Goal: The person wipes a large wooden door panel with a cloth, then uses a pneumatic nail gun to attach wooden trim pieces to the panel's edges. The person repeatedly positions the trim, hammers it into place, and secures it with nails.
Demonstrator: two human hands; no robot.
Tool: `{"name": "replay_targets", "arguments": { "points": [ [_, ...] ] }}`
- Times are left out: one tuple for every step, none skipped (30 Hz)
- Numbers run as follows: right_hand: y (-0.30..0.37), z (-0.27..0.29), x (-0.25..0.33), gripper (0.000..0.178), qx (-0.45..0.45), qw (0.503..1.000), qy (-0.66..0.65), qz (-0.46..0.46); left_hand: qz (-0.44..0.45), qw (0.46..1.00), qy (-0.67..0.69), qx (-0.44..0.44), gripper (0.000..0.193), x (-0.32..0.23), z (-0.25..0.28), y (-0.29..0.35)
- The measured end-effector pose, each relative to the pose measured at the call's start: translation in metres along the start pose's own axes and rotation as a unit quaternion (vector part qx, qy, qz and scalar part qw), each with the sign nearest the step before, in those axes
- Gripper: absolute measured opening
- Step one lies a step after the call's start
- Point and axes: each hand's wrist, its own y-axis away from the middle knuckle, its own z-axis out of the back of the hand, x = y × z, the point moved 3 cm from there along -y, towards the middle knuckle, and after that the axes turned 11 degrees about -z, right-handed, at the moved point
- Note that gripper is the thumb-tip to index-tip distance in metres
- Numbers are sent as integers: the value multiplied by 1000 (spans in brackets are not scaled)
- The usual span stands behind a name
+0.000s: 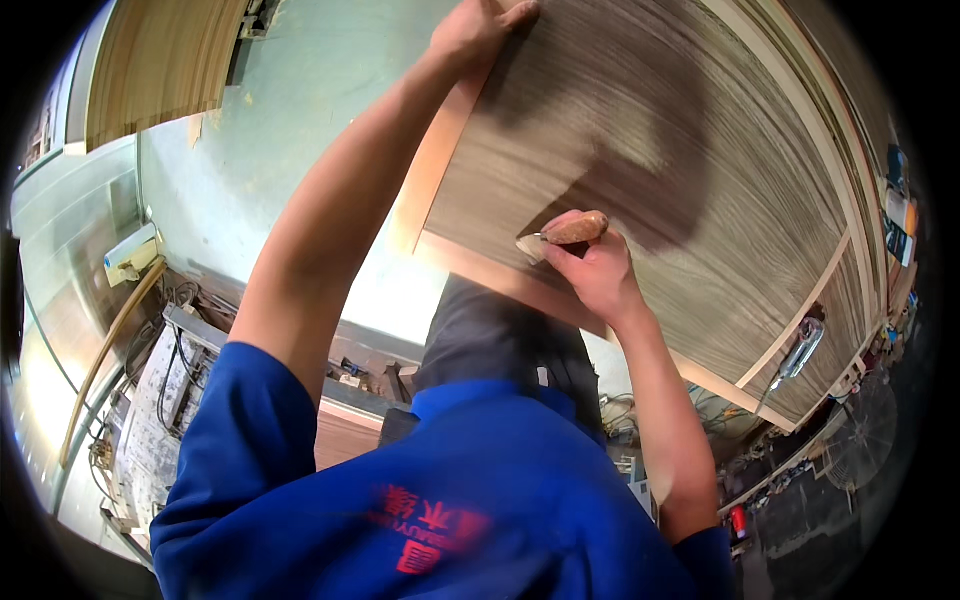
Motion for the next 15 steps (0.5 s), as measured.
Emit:
{"name": "replay_targets", "arguments": {
  "points": [
    [6,-7,-2,12,13,1000,2,14,-20,1000,13,-19,83,8,-1,-3],
    [13,-15,3,12,14,1000,4,14,-39,998,25,-41,86,21,-3,-8],
    [18,-20,-1,12,10,1000,6,27,-61,996,38,-56,89,29,-6,-9],
    [21,-22,-8,12,6,999,7,40,-81,994,61,-38,85,32,-8,-6],
    [22,-24,-13,12,2,999,8,53,-100,991,84,-21,82,36,-8,-2],
    [24,-25,-15,11,-8,996,13,90,-120,987,105,-5,79,39,-7,2],
    [29,-25,-15,11,-15,991,38,127,-118,988,97,-14,78,39,-11,10],
    [35,-26,-10,12,-22,984,64,165,-115,989,88,-23,76,39,-16,19],
    [39,-29,-8,12,-29,975,90,203,-113,990,80,-33,75,38,-19,26],
    [42,-35,-5,12,-44,956,131,260,-117,988,84,-61,74,47,-22,33],
    [44,-40,-4,11,-47,950,151,271,-123,984,92,-88,74,56,-25,38],
    [46,-45,-2,10,-50,943,170,283,-129,980,100,-116,73,64,-28,40],
    [47,-49,0,9,-56,936,189,292,-116,984,103,-89,73,60,-26,42],
    [50,-51,3,6,-48,936,194,291,-103,987,107,-63,72,56,-22,43],
    [50,-52,1,6,-52,934,193,295,-90,989,110,-36,72,51,-20,44]
  ]
}}
